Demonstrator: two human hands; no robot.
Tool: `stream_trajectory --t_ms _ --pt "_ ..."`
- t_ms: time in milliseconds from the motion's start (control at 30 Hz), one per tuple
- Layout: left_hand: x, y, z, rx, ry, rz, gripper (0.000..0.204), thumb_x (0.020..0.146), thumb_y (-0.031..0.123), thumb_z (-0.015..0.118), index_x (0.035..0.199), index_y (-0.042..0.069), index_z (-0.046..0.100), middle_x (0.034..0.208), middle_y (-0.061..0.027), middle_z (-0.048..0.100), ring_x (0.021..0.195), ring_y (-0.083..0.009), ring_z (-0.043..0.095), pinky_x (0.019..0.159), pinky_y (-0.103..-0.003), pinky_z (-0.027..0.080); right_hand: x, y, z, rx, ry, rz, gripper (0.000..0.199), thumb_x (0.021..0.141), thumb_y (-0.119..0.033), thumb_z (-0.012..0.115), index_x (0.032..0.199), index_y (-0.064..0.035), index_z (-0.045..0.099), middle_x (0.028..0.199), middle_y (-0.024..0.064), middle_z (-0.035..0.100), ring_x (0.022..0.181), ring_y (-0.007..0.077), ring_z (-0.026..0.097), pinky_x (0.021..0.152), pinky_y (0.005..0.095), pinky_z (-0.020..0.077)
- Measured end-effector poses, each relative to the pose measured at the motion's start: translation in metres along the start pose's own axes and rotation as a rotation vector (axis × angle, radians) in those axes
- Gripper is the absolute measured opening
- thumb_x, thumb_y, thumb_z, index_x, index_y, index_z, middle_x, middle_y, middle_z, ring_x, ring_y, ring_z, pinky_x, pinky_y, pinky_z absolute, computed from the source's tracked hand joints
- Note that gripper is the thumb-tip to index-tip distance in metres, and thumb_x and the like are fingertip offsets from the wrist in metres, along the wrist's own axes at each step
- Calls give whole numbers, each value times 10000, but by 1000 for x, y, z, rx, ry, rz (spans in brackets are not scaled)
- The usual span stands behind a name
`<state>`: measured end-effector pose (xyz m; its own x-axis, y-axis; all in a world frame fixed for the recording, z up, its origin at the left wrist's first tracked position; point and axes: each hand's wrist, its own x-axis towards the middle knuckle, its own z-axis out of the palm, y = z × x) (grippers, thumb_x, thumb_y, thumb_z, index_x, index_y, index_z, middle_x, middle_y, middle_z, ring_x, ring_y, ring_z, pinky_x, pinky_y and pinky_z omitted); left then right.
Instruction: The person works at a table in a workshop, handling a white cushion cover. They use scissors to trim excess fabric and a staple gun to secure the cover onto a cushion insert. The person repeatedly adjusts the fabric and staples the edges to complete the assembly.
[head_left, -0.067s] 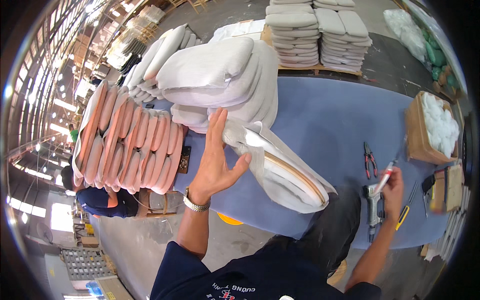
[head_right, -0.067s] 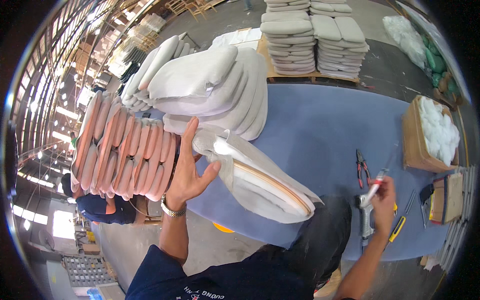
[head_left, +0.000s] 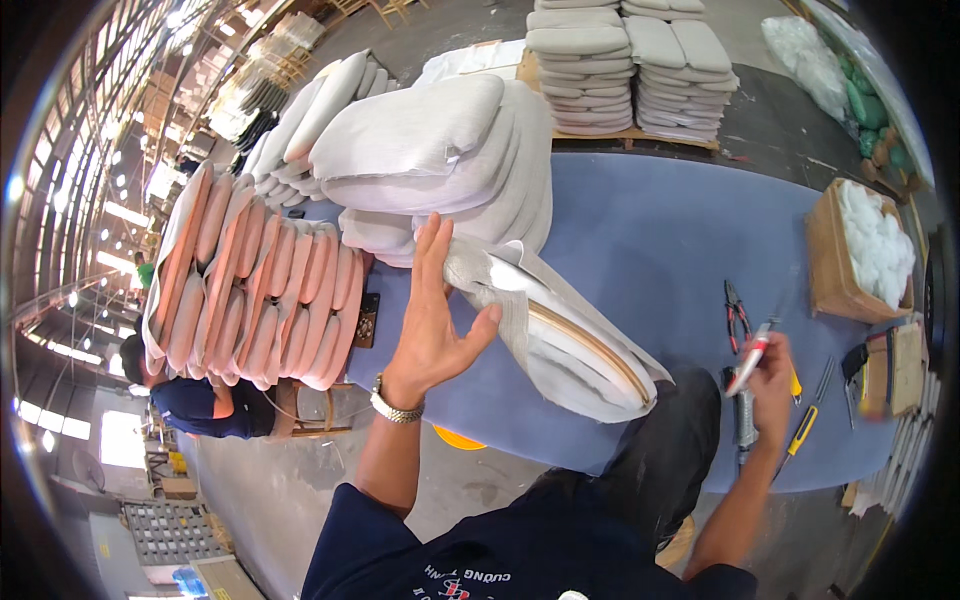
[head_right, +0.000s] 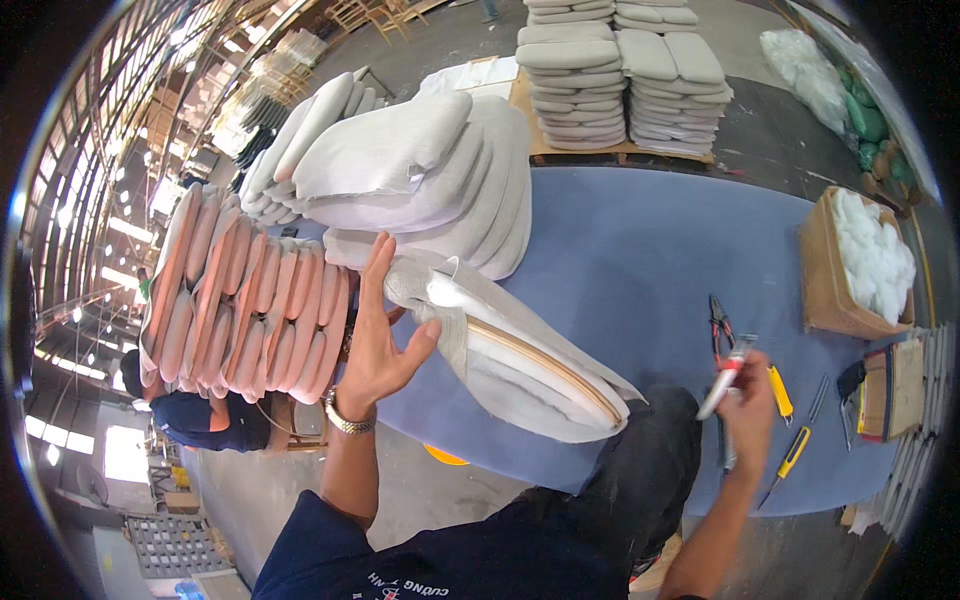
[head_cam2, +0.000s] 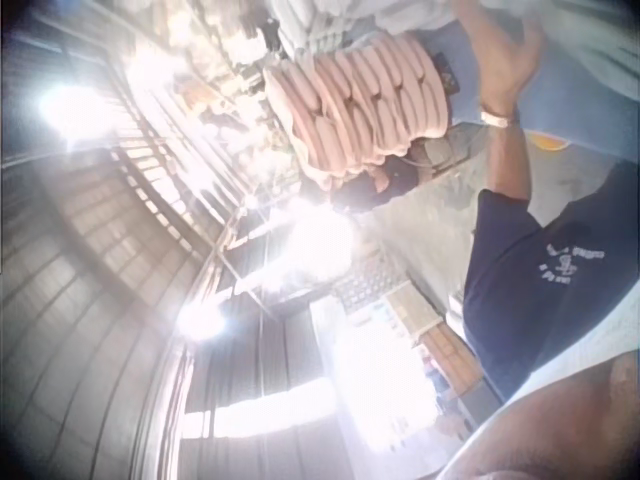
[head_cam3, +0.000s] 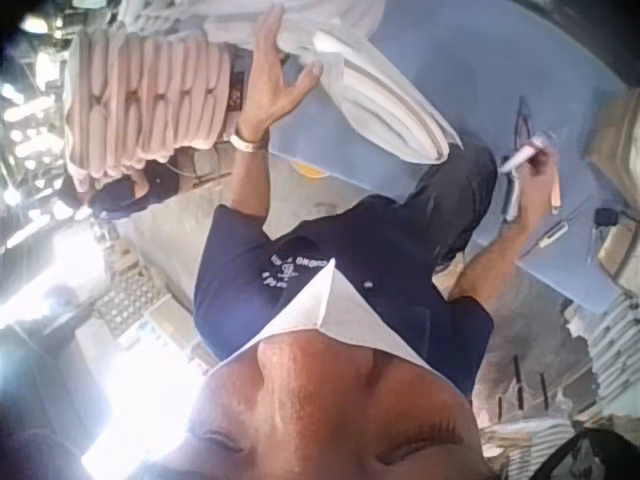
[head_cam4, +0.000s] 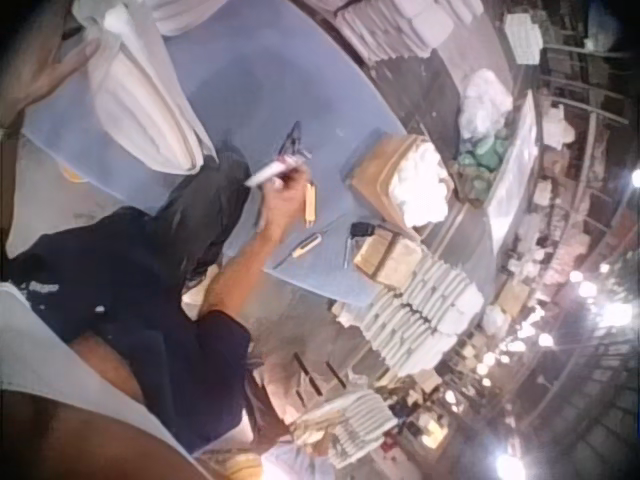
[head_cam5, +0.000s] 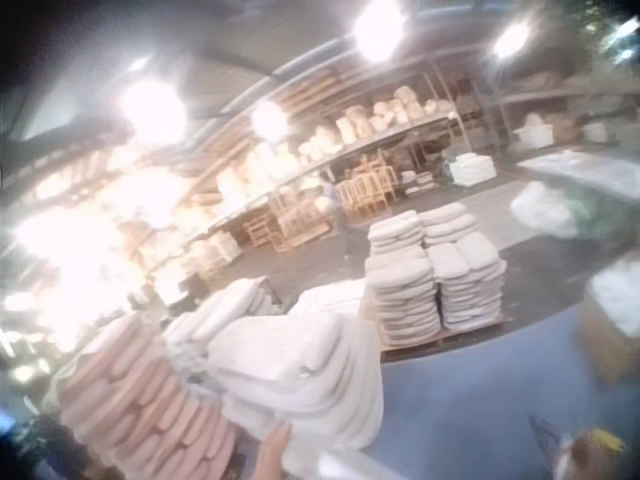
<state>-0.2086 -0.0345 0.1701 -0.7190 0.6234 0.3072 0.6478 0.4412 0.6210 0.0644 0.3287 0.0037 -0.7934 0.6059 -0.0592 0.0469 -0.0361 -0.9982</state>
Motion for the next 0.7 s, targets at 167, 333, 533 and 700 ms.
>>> stream_trajectory --t_ms 167,333,533,700 --pt "-4 -12 22 42 204 148 821 882 217 697 1599 67 328 1648 -200 292 1493 -351 359 1036 -484 519 -40 -62 160 261 -259 -43 414 832 0 787 1153 -64 533 1212 116 706 940 130 673 841 305 561" --pt "-14 -7 17 -95 190 84 726 894 124 661 1562 45 390 1622 -229 327 1539 -416 268 1064 -487 494 -35 -83 246 475 -310 -152 348 944 -49 729 1202 -39 496 1290 183 691 903 122 667 819 302 577" --pt "-24 -8 5 -70 135 43 679 931 139 632 1566 84 399 1640 -201 330 1558 -378 254 1055 -484 505 -32 -101 267 617 -329 -26 360 941 -31 735 1215 -31 501 1303 125 678 987 87 631 934 278 514" --pt "-29 -14 -3 -102 132 123 647 933 101 655 1531 24 420 1627 -220 325 1551 -441 206 855 -373 623 -50 -89 283 527 -424 -112 449 881 -46 798 1226 -35 510 1122 43 666 954 83 609 921 265 484"
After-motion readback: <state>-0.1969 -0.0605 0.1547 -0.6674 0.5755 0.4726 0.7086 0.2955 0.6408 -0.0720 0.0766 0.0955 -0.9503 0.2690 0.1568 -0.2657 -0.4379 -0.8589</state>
